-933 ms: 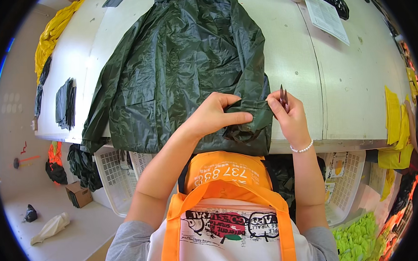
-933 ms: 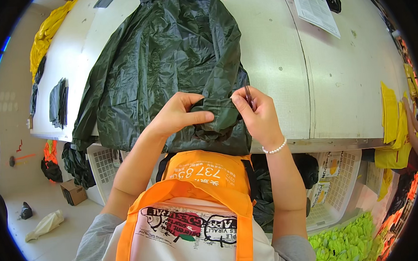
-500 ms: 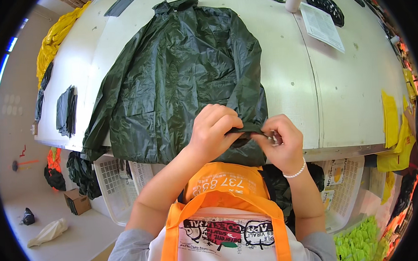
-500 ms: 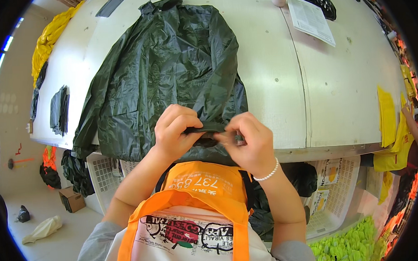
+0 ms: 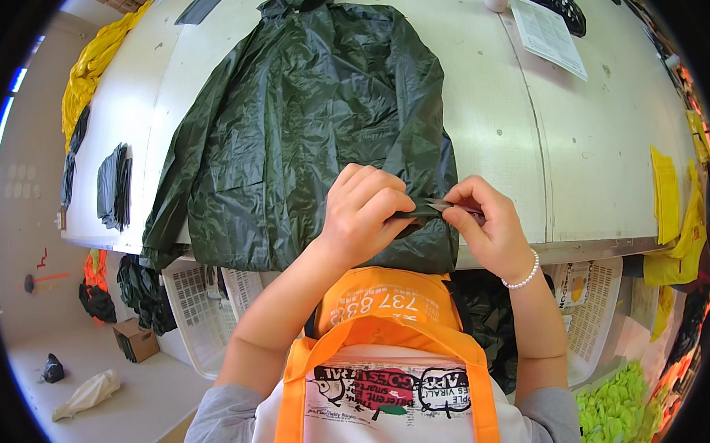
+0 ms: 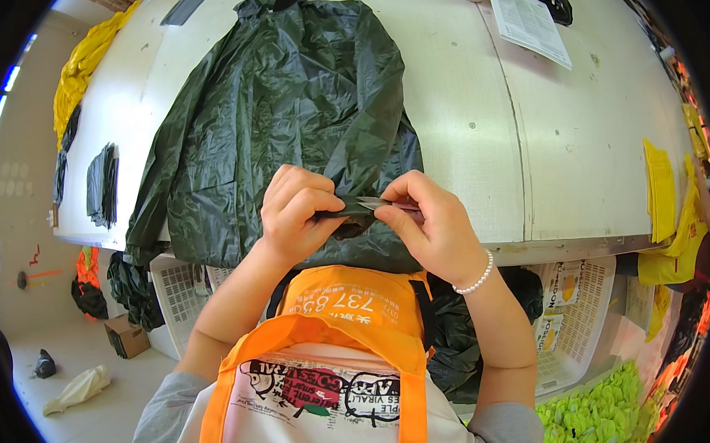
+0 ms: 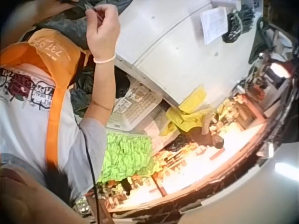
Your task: The person folds a dark green raincoat on a white table, smoothing the fabric, folding the sleeves and body, and stacking it with other folded garments. The person then picks up another raincoat and begins to fold it as well.
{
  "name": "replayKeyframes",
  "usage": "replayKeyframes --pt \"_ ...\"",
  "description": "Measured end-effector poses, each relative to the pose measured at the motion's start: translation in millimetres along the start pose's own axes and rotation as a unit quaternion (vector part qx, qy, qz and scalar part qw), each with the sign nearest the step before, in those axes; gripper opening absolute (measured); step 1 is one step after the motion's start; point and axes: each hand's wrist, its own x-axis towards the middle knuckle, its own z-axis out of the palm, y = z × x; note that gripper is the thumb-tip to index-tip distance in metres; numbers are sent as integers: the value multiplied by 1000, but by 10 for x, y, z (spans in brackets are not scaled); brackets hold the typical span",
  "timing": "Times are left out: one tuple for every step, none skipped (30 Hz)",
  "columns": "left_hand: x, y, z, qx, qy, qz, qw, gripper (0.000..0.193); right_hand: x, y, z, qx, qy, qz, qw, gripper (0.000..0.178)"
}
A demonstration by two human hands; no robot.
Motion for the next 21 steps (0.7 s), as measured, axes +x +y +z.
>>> replayKeyframes --pt "2 -1 0 0 1 -2 1000 31 2 1 -7 -17 0 -4 1000 15" --pt "6 1 -1 0 2 -3 1000 31 2 3 -13 -34 1 -8 999 15" --pt "7 1 -2 0 3 -4 1000 31 1 18 -18 -19 7 -4 1000 17" --pt "6 -1 -3 2 13 -14 1000 30 -1 48 -21 -5 13 0 1000 20" --pt "6 -10 -5 4 22 -24 999 30 4 78 -22 10 19 4 1000 22" --pt "2 -17 -5 7 32 -34 999 29 8 101 -24 31 18 12 999 25" --pt "-21 -27 5 2 44 -66 997 29 13 123 -24 52 16 20 998 28" --pt "-40 -39 29 -4 57 -97 994 29 23 152 -8 53 20 20 998 31" --pt "-61 -51 59 -9 71 -127 989 29 35 185 7 54 24 21 998 34" --pt "-57 -94 108 -1 73 -163 984 23 54 286 76 36 32 17 999 37" --pt "-100 -176 181 -52 36 -274 960 23 58 409 123 17 44 12 999 40" --pt "-167 -253 224 -97 -2 -383 919 25 102 528 169 -21 72 3 997 32" --pt "-210 -291 255 -140 -39 -484 863 29 133 585 178 -69 131 4 989 29" --pt "-142 -225 262 -251 -30 -524 814 39 176 621 195 -115 187 5 976 26" --pt "-133 -79 316 -305 -30 -502 808 33 238 663 202 -162 242 6 957 23" --pt "-126 71 369 -360 -32 -482 798 31 335 718 184 -137 318 -16 938 19" --pt "-144 225 416 -341 -93 -405 843 35 443 768 122 -114 395 -36 911 16" --pt "-132 363 457 -299 -134 -409 852 39 553 814 64 -38 431 -90 897 13" --pt "-113 448 504 -256 -175 -412 857 45 633 903 50 24 440 -123 889 13" --pt "-69 419 561 -254 -140 -447 846 37 645 872 79 5 435 -88 896 13" --pt "-14 276 532 -155 -123 -433 879 28 662 730 163 -12 428 -55 902 13"
